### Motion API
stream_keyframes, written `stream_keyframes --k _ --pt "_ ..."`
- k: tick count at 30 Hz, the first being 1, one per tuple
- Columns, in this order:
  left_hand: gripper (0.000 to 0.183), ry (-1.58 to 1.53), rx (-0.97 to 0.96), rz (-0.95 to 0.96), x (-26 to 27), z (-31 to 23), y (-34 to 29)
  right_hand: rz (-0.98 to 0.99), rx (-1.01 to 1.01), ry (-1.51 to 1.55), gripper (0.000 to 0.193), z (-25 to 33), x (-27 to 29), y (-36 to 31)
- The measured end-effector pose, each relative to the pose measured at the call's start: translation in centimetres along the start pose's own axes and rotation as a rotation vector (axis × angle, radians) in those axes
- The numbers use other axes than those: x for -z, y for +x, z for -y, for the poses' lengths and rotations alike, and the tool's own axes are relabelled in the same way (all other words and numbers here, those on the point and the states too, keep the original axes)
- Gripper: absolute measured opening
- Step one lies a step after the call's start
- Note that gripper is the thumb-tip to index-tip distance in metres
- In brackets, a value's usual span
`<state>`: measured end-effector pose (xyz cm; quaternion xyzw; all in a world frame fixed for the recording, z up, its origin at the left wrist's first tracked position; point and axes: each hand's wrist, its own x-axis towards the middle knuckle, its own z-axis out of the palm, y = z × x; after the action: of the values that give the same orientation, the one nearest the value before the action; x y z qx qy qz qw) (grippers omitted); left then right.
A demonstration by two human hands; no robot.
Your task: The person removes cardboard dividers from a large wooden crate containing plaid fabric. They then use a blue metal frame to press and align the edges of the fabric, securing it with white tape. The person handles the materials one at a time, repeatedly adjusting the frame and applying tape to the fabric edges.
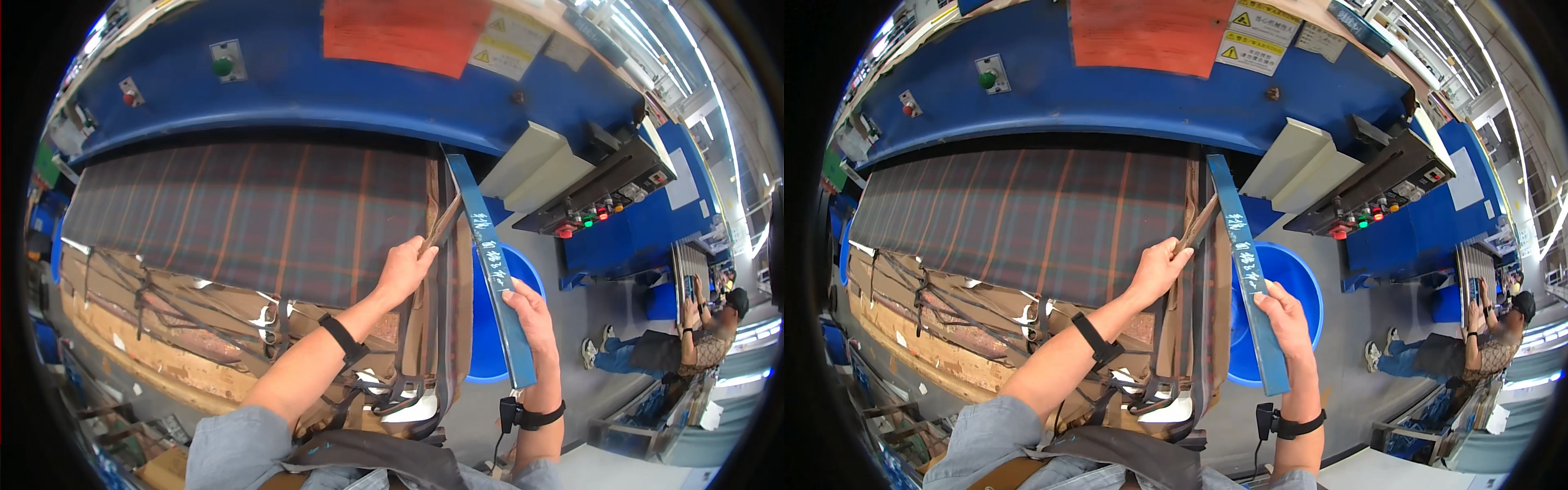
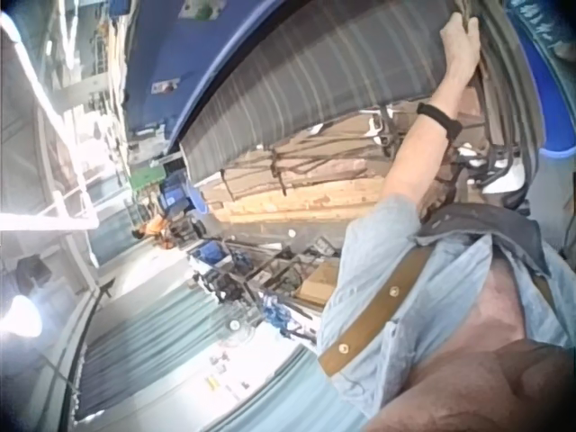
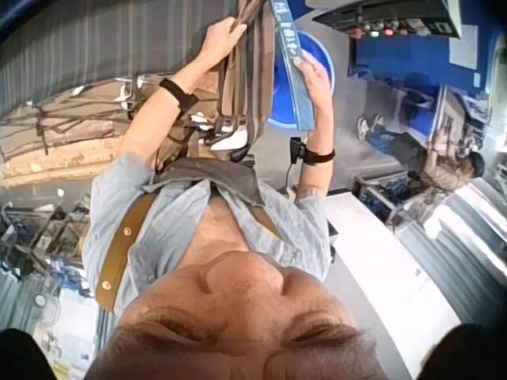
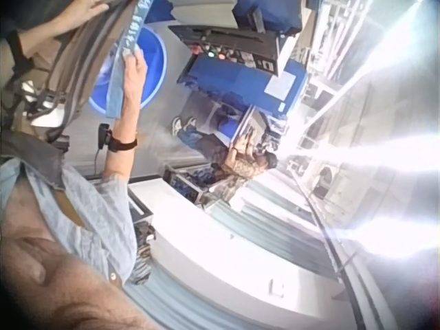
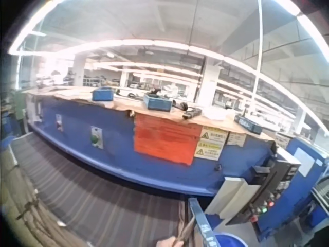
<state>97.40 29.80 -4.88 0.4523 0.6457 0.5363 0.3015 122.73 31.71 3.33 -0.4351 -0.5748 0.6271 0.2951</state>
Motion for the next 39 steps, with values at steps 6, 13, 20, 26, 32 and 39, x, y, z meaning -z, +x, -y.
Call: stream_keyframes --k 6,13,20,26,32,39 --pt "0.025 -0.335 0.195 0.190 0.8 -0.6 0.3 -0.033 0.133 -0.035 0.030 -1.8 -0.8 0.0" --pt "0.022 -0.661 0.335 0.145 1.6 -0.6 -2.6 -0.003 0.204 -0.120 0.033 -2.1 -1.6 -0.8" --pt "0.023 -0.590 0.408 0.086 3.1 -0.4 -3.2 -0.020 0.187 -0.086 0.033 -1.7 -1.6 -2.5" --pt "0.026 -0.374 0.337 0.206 4.0 1.8 -3.1 -0.011 0.235 -0.143 0.033 -3.0 -1.1 -3.2" --pt "0.047 0.770 0.048 0.109 7.0 -5.3 -3.5 -0.039 0.270 -0.233 0.032 -3.5 -0.5 -6.2" --pt "0.065 0.534 -0.438 -0.063 4.2 -5.4 -0.7 -0.050 0.304 -0.224 0.033 -4.4 -1.3 -8.7"
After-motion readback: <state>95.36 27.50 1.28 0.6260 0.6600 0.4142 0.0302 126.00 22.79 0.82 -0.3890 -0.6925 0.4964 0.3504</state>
